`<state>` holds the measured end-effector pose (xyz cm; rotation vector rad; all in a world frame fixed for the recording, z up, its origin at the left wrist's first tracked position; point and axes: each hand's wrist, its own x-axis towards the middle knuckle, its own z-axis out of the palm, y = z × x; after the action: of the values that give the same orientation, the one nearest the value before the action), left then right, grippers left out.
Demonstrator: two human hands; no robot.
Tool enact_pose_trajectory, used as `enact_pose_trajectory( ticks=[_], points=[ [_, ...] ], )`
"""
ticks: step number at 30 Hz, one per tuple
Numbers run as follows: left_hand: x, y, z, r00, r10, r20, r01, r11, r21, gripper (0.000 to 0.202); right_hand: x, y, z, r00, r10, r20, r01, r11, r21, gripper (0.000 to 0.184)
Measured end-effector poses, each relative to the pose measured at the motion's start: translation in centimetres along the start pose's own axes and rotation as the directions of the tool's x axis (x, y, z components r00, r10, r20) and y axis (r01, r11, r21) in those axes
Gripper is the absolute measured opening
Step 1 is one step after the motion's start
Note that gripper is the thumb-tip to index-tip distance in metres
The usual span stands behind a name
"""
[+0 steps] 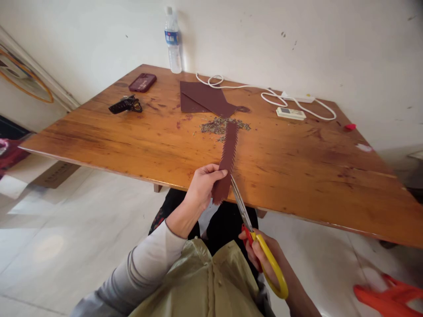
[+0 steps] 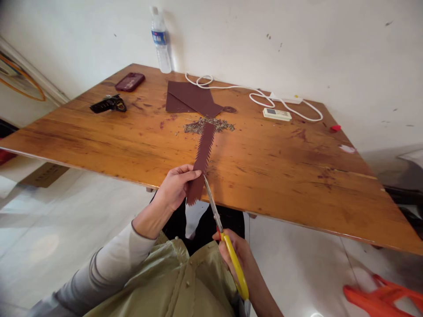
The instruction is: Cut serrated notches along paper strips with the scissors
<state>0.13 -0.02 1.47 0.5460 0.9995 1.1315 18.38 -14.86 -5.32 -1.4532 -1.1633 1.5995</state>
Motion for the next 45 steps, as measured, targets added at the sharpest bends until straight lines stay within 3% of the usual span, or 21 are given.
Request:
enact_pose_trajectory(
  ticks=[16, 26, 30, 38, 45],
  points=[
    [0.0, 0.1, 0.2, 0.999, -0.022, -0.027, 0.020, 0.997, -0.073, 0.028, 0.3, -1.4, 2.0, 0.991, 0.087, -0.098, -0.083, 0.996, 0.044, 0.072],
    [0.0, 0.1, 0.3, 0.999, -0.032, -0.024, 0.030, 0.997, -0.072, 0.025, -0.1, -0.8, 1.9, 0.986, 0.095, -0.136, -0.082, 0.992, 0.095, 0.064],
    [0.1, -0.2, 0.1, 1.000, -0.029, -0.010, 0.028, 0.997, -0.078, 0.023, -0.2, -0.6, 1.6, 0.986, 0.105, -0.131, -0.092, 0.990, 0.103, 0.061],
    [0.1, -0.1, 0.1, 1.000, 0.006, -0.016, -0.008, 0.995, -0.101, 0.022, -0.1, 0.5, -0.1, 0.999, 0.047, 0.010, -0.048, 0.990, 0.134, 0.058],
    [0.1, -0.2, 0.1, 1.000, -0.009, 0.010, 0.009, 0.997, -0.073, 0.021, -0.3, 0.4, -1.4, 0.999, 0.044, 0.011, -0.044, 0.999, 0.007, 0.056]
  ],
)
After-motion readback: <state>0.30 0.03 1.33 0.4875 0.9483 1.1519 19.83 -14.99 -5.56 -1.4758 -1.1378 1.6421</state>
